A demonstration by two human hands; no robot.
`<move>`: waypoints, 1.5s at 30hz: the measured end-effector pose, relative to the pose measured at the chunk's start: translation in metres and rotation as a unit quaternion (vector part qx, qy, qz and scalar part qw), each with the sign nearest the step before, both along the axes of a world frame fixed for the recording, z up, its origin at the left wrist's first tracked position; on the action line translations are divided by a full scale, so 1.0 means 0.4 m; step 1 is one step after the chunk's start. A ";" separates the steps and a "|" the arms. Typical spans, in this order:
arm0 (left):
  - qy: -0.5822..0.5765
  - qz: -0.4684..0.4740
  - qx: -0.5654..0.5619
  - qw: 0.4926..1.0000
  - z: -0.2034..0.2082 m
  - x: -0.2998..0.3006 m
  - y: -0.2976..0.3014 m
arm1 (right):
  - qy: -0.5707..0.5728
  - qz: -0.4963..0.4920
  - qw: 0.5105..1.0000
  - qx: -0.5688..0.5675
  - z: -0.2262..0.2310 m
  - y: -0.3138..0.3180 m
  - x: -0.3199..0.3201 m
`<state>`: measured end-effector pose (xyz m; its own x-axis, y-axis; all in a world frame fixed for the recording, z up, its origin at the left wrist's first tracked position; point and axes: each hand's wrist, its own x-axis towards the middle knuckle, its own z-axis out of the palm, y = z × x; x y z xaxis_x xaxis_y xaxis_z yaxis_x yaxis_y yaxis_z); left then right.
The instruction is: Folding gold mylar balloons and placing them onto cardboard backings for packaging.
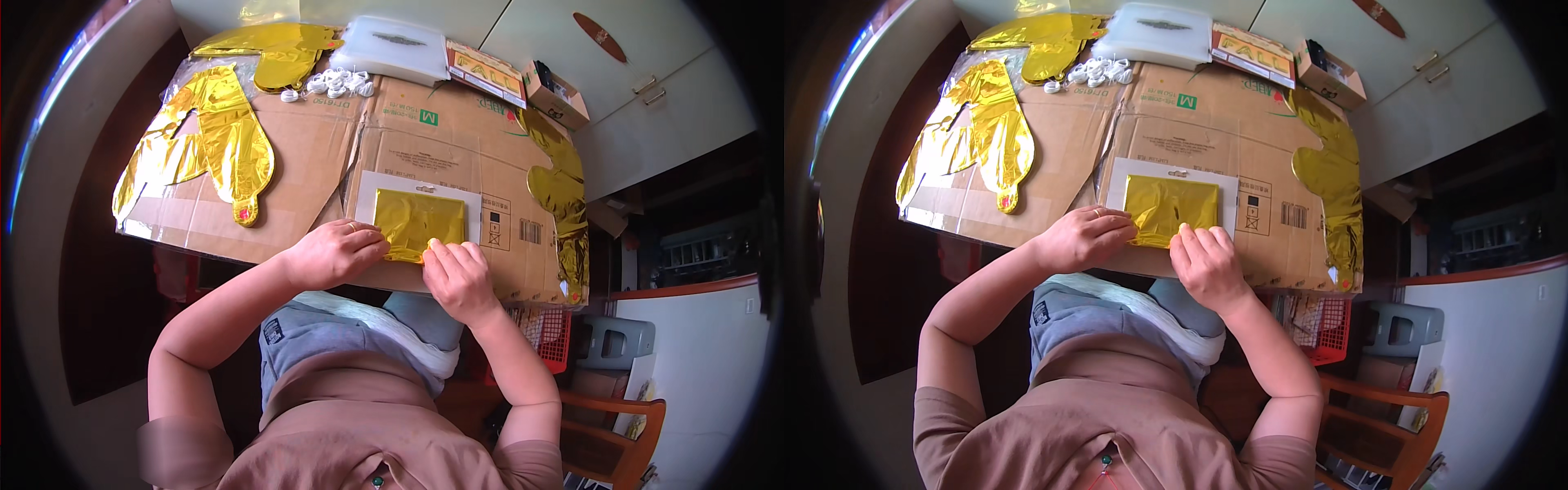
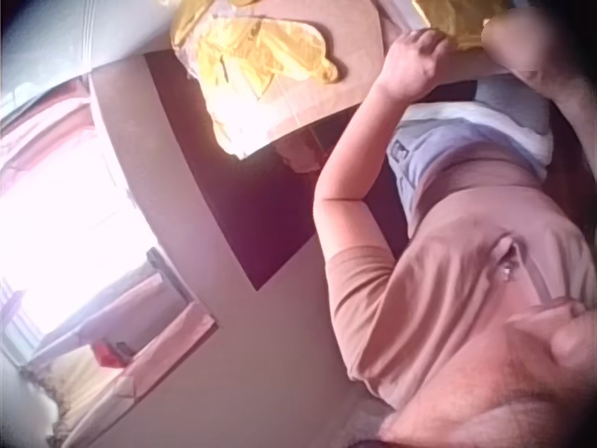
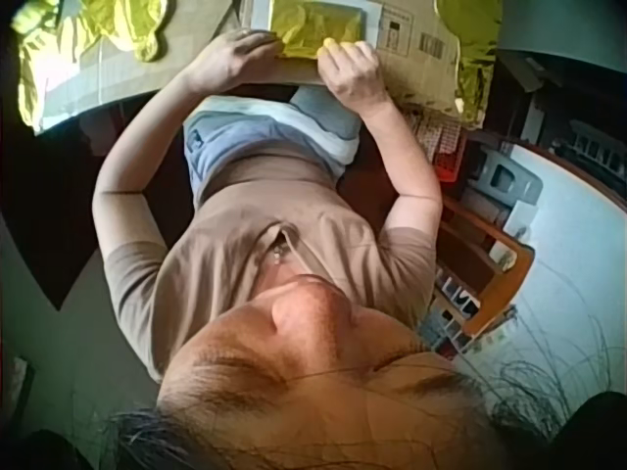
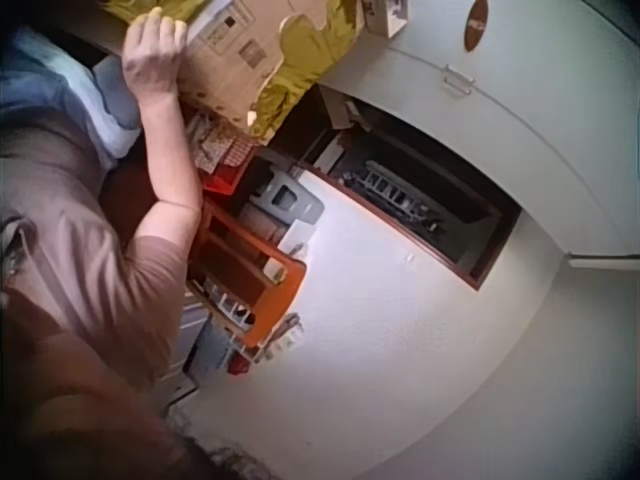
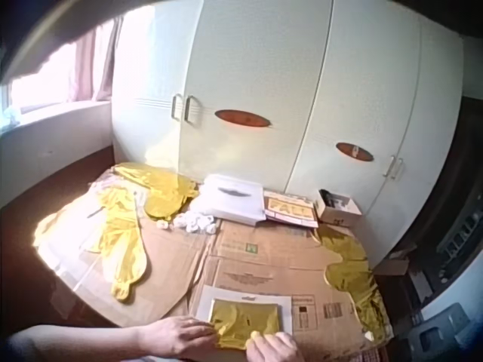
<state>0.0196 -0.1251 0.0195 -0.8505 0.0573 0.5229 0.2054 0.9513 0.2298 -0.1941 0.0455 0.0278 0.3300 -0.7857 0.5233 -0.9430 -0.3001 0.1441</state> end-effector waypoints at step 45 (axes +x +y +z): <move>-0.061 0.104 -0.026 0.992 0.057 -0.004 0.122 | -0.163 0.002 0.985 0.051 -0.005 0.024 -0.084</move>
<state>0.0178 -0.0762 0.0422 -0.9034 -0.1019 0.4166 -0.0234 0.9816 0.1894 -0.2278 0.0550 0.0259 0.1601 -0.8388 0.5204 -0.9328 -0.3010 -0.1981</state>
